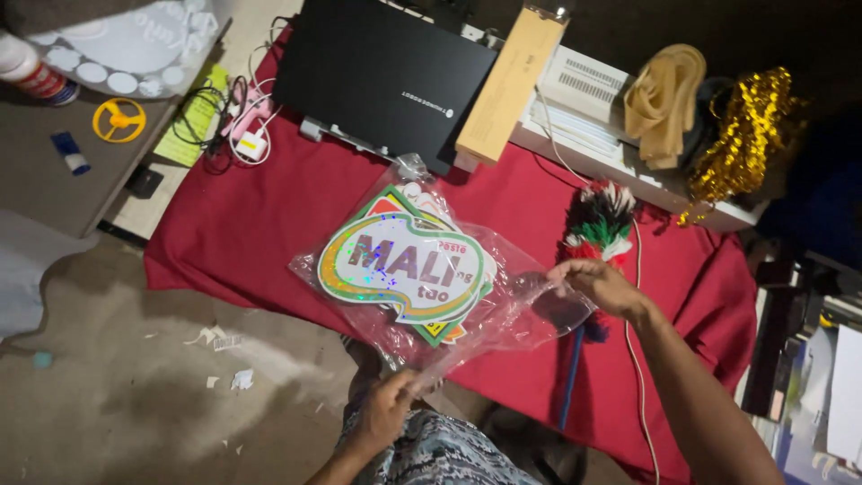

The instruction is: The person cleans a work surface with a duster, places a pile of printed signs into a plastic bag, and then unboxes a laptop by removing various protective layers, boxes, and components from a shipping container.

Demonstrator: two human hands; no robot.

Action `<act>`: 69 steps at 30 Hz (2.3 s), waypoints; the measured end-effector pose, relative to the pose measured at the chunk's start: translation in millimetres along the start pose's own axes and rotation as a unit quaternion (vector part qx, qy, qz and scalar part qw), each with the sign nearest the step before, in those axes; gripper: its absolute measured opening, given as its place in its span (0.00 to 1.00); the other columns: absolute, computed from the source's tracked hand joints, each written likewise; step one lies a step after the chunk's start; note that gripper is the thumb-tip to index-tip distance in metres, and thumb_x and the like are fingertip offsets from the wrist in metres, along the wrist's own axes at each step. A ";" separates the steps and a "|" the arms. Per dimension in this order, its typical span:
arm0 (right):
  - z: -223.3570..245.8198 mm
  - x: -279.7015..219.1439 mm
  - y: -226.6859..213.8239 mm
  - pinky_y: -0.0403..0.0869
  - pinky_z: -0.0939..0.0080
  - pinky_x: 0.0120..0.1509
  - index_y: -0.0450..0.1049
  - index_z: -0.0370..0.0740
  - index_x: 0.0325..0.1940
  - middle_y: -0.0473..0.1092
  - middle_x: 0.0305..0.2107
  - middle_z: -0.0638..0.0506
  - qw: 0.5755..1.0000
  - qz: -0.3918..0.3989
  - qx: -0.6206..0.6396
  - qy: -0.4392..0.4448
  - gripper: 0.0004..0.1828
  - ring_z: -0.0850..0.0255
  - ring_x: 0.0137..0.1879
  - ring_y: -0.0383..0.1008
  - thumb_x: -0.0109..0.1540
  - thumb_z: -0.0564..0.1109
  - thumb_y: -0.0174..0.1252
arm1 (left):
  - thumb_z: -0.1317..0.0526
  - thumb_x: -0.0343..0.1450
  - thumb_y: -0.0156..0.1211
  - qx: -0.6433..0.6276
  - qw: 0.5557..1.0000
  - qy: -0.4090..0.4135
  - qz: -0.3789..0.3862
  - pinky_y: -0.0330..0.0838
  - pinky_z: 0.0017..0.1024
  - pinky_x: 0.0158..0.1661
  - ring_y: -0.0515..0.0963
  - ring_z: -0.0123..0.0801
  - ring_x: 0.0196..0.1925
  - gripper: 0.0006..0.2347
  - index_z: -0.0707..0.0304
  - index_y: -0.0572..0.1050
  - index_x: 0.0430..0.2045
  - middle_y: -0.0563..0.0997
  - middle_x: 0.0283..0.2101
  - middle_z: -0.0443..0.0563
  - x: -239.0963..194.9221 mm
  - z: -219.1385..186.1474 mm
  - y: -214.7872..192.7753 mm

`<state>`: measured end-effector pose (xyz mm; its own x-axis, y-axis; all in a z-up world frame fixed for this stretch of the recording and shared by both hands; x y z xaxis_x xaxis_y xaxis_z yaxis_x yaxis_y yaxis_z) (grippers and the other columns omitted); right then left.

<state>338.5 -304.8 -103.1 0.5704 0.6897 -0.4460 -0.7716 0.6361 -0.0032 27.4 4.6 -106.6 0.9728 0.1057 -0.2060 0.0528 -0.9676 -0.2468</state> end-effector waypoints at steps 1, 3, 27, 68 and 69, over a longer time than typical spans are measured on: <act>15.4 0.0 10.3 0.75 0.62 0.66 0.78 0.38 0.53 0.77 0.36 0.51 1.000 0.005 -0.001 0.000 0.14 0.63 0.52 0.78 0.71 0.44 0.49 | 0.54 0.74 0.52 -0.001 1.000 -0.002 -0.004 0.78 0.38 0.37 0.87 0.45 0.38 0.15 0.68 0.77 0.43 0.85 0.37 0.59 -0.8 12.9 1.3; 38.1 -1.0 26.7 0.77 0.54 0.60 0.75 0.44 0.55 0.77 0.41 0.55 0.999 -0.015 -0.021 0.046 0.16 0.61 0.52 0.77 0.62 0.42 0.58 | 0.49 0.75 0.49 0.063 0.996 -0.054 -0.043 0.77 0.35 0.41 0.86 0.40 0.39 0.19 0.68 0.79 0.43 0.84 0.36 0.60 -1.4 47.8 -2.3; 35.8 34.5 63.0 0.74 0.65 0.49 0.78 0.37 0.45 0.77 0.35 0.58 0.995 -0.032 -0.076 -0.053 0.09 0.69 0.42 0.75 0.66 0.44 0.57 | 0.63 0.61 0.72 0.039 0.973 0.008 -0.228 0.72 0.34 0.46 0.79 0.39 0.47 0.24 0.69 0.70 0.50 0.79 0.47 0.57 -32.4 -56.0 -80.5; 48.4 113.0 59.3 0.66 0.67 0.23 0.73 0.40 0.38 0.65 0.19 0.57 0.966 -0.246 0.023 -0.081 0.11 0.70 0.21 0.62 0.69 0.49 0.56 | 0.58 0.76 0.54 -0.240 0.840 -0.160 -0.459 0.67 0.24 0.31 0.71 0.23 0.30 0.11 0.67 0.79 0.39 0.76 0.31 0.43 -1.0 39.9 -87.6; 49.3 111.4 56.9 0.66 0.67 0.24 0.72 0.40 0.37 0.66 0.19 0.57 0.965 -0.245 0.031 -0.094 0.11 0.70 0.22 0.63 0.69 0.48 0.56 | 0.59 0.76 0.55 -0.220 0.850 -0.136 -0.459 0.66 0.23 0.32 0.71 0.22 0.31 0.10 0.67 0.79 0.40 0.79 0.33 0.41 -0.8 36.4 -90.8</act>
<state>372.0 -174.7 -108.9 0.9074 0.3485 -0.2350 -0.3821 0.9169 -0.1156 13.6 100.7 -118.5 0.3905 0.8541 -0.3435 0.8993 -0.4338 -0.0561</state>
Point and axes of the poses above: each hand's wrist, its own x-axis towards the middle knuckle, its own y-axis out of the palm, z = x × y, the point moved 8 cm from there along x, towards the middle knuckle
